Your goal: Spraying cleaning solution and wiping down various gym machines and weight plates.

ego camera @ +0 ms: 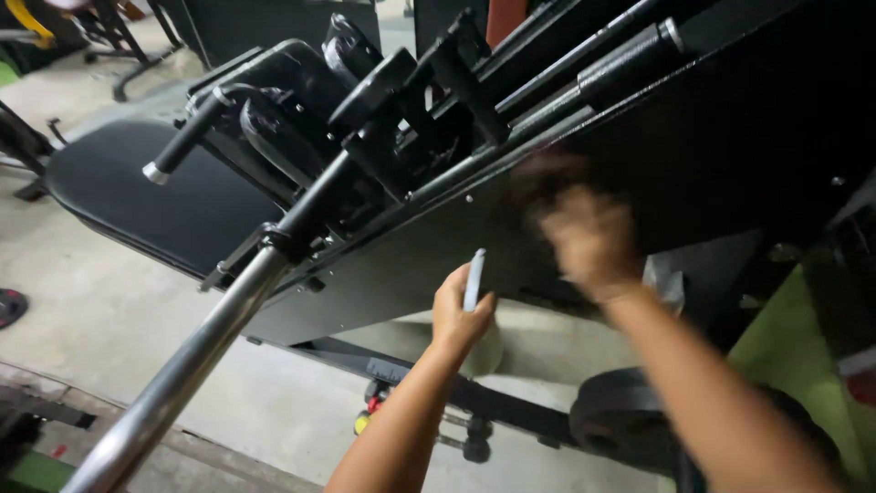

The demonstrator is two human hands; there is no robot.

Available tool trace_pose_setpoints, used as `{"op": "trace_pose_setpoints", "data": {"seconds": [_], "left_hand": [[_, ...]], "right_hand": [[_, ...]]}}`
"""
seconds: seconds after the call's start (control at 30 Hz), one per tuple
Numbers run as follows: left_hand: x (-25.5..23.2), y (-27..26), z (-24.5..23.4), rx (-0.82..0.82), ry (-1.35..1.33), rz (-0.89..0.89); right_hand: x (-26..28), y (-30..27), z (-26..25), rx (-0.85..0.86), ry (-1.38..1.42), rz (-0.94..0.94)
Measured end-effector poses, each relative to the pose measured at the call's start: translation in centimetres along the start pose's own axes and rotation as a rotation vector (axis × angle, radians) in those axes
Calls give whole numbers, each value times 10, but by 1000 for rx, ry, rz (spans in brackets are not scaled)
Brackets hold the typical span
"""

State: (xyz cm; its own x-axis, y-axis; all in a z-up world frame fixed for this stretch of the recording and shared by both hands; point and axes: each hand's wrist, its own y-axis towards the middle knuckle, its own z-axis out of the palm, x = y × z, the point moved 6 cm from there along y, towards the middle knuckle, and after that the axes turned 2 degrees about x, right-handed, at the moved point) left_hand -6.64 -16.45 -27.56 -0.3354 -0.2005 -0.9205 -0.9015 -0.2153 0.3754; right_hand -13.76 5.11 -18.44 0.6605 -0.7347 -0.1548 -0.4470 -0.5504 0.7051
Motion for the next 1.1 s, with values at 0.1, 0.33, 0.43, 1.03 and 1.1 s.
{"op": "trace_pose_setpoints", "data": {"seconds": [0.1,0.33,0.43,1.03,1.1], "left_hand": [[-9,5,15,5,-21,100],[44,-12,2,34,79,52],[63,-27,-20,13,128,61],[68,-111,97,535,7,10],[63,-124,120,627,37,-47]], "right_hand": [[-56,-40,-59,-286,-318,-112],[-1,-57,8,-150,-75,145],[50,-90,143,21,60,97],[-39,-166,-88,40,-251,554],[-48,-200,-133,-111,-188,647]]}}
